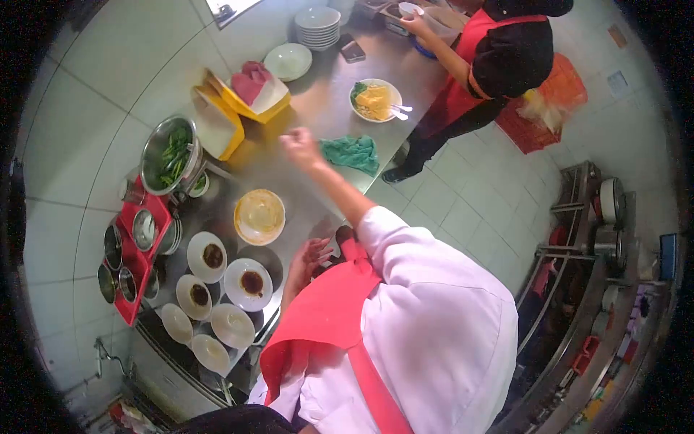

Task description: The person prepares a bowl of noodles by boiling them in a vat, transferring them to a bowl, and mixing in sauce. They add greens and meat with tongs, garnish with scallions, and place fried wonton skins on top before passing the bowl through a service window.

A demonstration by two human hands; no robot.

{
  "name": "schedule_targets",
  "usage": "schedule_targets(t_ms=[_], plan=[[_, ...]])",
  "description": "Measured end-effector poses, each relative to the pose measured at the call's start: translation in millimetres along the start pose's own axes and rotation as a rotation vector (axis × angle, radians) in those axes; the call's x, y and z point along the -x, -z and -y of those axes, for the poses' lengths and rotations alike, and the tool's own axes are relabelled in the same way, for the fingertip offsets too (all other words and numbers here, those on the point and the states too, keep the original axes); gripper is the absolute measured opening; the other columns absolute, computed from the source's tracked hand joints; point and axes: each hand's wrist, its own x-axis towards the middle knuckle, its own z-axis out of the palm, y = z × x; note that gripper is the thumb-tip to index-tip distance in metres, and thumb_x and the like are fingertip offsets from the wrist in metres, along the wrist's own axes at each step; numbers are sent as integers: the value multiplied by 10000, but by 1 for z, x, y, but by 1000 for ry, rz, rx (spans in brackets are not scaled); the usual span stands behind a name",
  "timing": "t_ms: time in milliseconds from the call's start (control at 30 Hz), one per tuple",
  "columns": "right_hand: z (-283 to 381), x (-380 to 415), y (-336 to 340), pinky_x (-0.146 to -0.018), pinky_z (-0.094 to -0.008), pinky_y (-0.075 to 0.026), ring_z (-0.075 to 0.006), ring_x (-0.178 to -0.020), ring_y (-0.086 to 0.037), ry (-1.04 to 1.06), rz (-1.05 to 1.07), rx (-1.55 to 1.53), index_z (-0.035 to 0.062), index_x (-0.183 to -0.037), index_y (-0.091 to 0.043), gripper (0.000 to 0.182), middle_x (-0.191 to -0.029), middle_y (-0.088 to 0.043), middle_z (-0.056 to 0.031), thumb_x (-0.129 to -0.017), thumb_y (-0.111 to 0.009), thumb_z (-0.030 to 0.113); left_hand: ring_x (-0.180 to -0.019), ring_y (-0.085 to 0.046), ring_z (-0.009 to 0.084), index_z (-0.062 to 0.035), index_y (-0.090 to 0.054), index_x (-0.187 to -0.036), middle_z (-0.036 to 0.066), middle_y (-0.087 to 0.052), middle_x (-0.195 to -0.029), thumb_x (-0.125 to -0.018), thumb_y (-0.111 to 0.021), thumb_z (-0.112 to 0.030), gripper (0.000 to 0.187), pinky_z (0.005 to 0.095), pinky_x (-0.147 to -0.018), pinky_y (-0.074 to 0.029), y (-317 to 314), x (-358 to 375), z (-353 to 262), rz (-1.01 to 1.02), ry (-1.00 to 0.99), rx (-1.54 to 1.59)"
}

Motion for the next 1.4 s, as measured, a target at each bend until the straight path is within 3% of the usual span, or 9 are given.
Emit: schedule_targets(t_ms=[200, 567, 733, 800, 967, 1067, 1100, 1267, 1400], plan=[[-80, -39, 197, -455, -214, -445, -119, -559, -567, -238, -599, -123, 35, -1293, -326, 552, -898, -626, -109, -912, -565, 355, -1102, -569, 257, -57, -525, -1142, 107, -579, -1223, -975, -453, -366, 358, 381, -907, -469, -37, -29, -42, 2, -22, -6], [-84, -83, 272, -466, -239, -527, -179, -571, -660, -137, -205, -262, 0, -1110, -528, 291, -804, -671, -121, -888, -439, 166, -728, -627, 172, -32, -577, -1050, 83, -648, -884, -949, -520, -242, 240, 295, -656, -483, -109, -221, -94, -236, -339, -396], [-92, -113, 299, -486, -264, -566, -218, -593, -681, 51, -53, -3, -36, -1141, -521, 336, -837, -672, -154, -857, -420, 112, -718, -589, 158, 0, -618, -966, 45, -631, -780, -956, -501, -253, 279, 299, -656, -470, -145, -283, -182, -568, -817, -966], [-27, -104, 293, -498, -309, -554, -201, -613, -665, -224, 33, -214, -13, -1117, -554, 313, -807, -657, -118, -843, -430, 73, -814, -613, 192, -12, -618, -1050, 71, -656, -879, -981, -420, -342, 390, 336, -724, -475, -153, -321, -220, -437, -858, -907], [27, -133, 277, -494, -317, -555, -196, -622, -653, -244, 42, -301, -45, -1115, -548, 329, -869, -649, -126, -839, -457, 109, -918, -615, 204, -38, -631, -1103, 110, -662, -1006, -1004, -315, -446, 526, 333, -795, -459, -141, -381, -259, -326, -757, -482], [74, -184, 262, -489, -318, -552, -187, -623, -647, -200, 74, -313, -40, -1110, -549, 320, -852, -644, -114, -837, -470, 108, -701, -588, 135, -20, -640, -913, 54, -633, -778, -977, -454, -308, 349, 282, -613, -461, -114, -375, -237, -514, -748, -924], [81, -212, 255, -487, -303, -550, -172, -612, -638, -92, 53, -310, -32, -1097, -556, 305, -826, -634, -99, -838, -480, 111, -727, -615, 246, 5, -624, -941, 150, -639, -811, -900, -576, -242, 254, 375, -657, -489, -134, -347, -238, -491, -638, -856], [169, -351, 225, -555, -332, -474, -154, -597, -572, 96, -46, -140, 13, -833, -556, 185, -751, -604, -93, -853, -532, 195, -792, -586, 267, -21, -575, -1079, 125, -596, -848, -786, -671, -309, 421, 397, -710, -474, -152, -277, -154, -646, -800, -1382], [259, -422, 180, -493, -317, -562, -270, -621, -691, 242, 173, -249, -56, -987, -523, 229, -796, -648, -177, -860, -458, 124, -898, -568, 322, -29, -570, -1101, 140, -576, -925, -738, -714, -385, 528, 428, -776, -443, -150, -243, -116, -460, -791, -1587]])
